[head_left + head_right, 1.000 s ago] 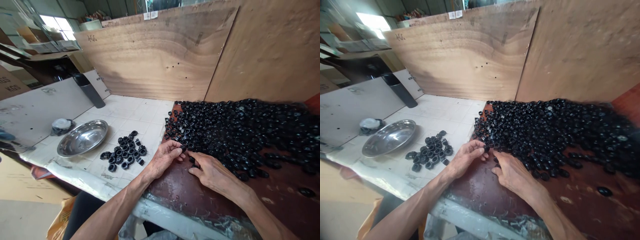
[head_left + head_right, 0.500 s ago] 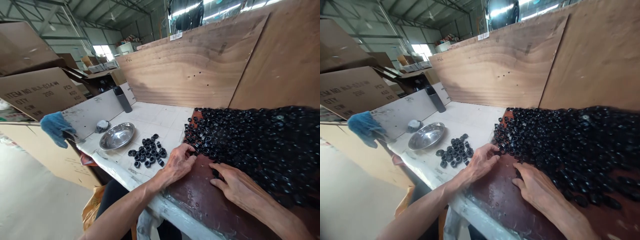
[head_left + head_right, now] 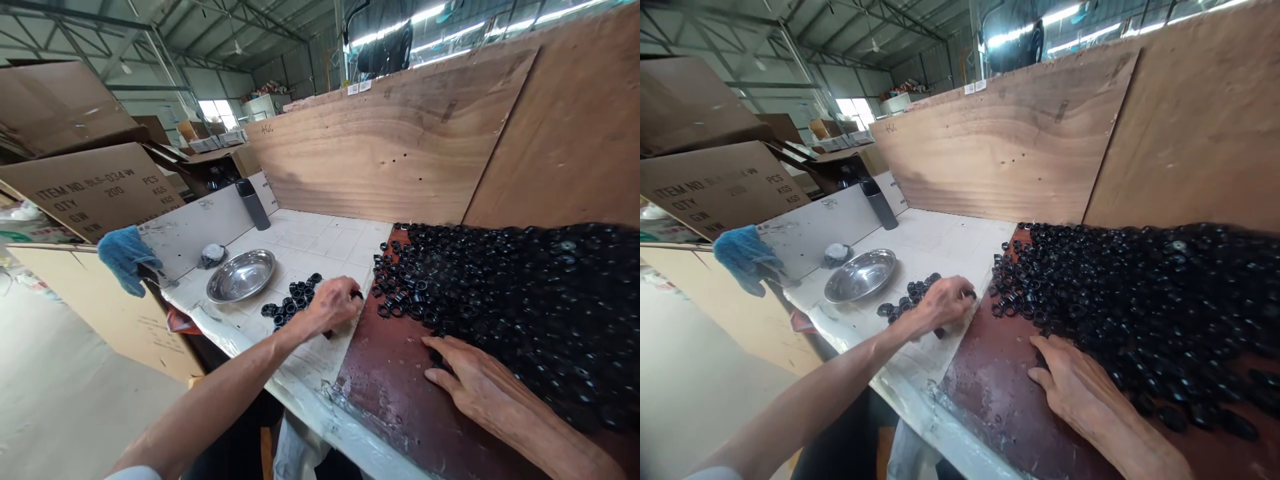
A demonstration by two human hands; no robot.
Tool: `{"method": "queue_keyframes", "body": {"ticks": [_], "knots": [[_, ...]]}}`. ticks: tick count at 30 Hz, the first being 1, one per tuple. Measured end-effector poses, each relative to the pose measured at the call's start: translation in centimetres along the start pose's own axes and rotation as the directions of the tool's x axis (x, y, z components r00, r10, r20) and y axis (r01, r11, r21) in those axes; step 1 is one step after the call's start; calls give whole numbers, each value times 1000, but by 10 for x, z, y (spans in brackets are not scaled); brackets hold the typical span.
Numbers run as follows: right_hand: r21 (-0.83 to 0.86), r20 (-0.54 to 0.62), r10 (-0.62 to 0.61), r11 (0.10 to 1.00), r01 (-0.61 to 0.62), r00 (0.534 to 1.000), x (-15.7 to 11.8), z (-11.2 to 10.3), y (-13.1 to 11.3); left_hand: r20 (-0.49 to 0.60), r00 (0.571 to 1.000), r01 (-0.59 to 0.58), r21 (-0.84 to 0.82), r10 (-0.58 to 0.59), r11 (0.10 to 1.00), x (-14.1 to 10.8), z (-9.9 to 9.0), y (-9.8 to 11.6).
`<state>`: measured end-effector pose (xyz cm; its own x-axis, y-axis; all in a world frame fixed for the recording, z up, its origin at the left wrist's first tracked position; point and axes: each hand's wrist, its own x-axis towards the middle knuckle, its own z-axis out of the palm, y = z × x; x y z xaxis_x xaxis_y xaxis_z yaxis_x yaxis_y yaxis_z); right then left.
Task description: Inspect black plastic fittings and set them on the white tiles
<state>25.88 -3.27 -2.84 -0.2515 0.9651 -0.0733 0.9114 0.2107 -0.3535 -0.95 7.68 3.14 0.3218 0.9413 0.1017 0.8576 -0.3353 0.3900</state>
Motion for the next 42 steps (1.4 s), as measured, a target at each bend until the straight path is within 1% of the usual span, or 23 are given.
{"method": "queue_keyframes", "body": {"ticks": [2,4,6,7,8,9,10,11,12,14,16,18,21,24,27,30,32,34,36,38,39,40,42], "knots": [[-8,-12,0,1000,0,1000,0,2,1,-101,987,129,52,-123,990,23,-25,-19],[-14,-33,14,1000,-14,999,-1,5,1,-249,946,234,84,-207,969,42,-50,-35],[-4,-51,13,1000,-13,999,-2,8,1,-362,902,286,95,-235,953,47,-64,-40],[10,-61,6,1000,-5,998,-3,9,1,-392,893,278,91,-222,956,42,-64,-37],[32,-72,0,999,2,997,-3,9,1,-389,904,223,70,-179,972,34,-58,-31],[59,-83,3,998,2,997,-3,9,0,-324,939,132,29,-116,991,21,-49,-22],[85,-93,17,996,-9,995,-3,8,0,-229,972,41,-27,-46,999,6,-35,-12],[110,-100,39,994,-27,994,-3,5,-1,-135,990,-49,-78,38,996,-11,-19,-1],[130,-102,61,990,-47,993,-3,2,-2,-65,992,-114,-123,106,986,-28,-2,9],[153,-115,89,986,-70,989,-3,-9,-6,13,988,-151,-152,154,977,-56,29,23],[170,-152,91,983,-64,984,-4,-20,-10,17,992,-125,-134,129,983,-71,50,29],[211,-180,99,976,-60,979,-5,-29,-15,5,995,-95,-128,96,987,-73,61,30],[311,-149,92,949,-42,985,-6,-33,-23,-3,997,-80,-150,80,985,-57,67,32],[348,-101,-6,936,41,995,-5,-25,-27,-44,998,-44,-118,39,992,-37,72,39],[294,-101,-72,951,99,992,-2,-14,-24,-80,996,-60,-103,51,993,-26,79,41],[326,-157,-8,944,60,988,1,-10,-18,-100,989,-124,-175,108,977,-27,82,37],[416,-195,86,909,3,977,2,-11,-17,-100,991,-119,-305,93,945,-30,79,37],[529,-215,169,848,-31,962,3,-15,-20,-15,1000,-29,-546,25,837,-33,74,40],[641,-233,206,768,-9,950,3,-20,-25,159,987,127,-788,0,602,-35,68,46],[713,-264,211,700,43,941,3,-23,-29,285,957,251,-905,53,344,-36,62,50],[725,-282,207,686,66,937,2,-24,-31,305,948,275,-926,85,257,-36,60,51],[721,-299,201,688,83,933,2,-24,-32,307,945,282,-938,108,202,-36,58,52],[689,-324,188,718,95,927,1,-24,-33,292,946,270,-950,138,159,-37,56,51]]}}
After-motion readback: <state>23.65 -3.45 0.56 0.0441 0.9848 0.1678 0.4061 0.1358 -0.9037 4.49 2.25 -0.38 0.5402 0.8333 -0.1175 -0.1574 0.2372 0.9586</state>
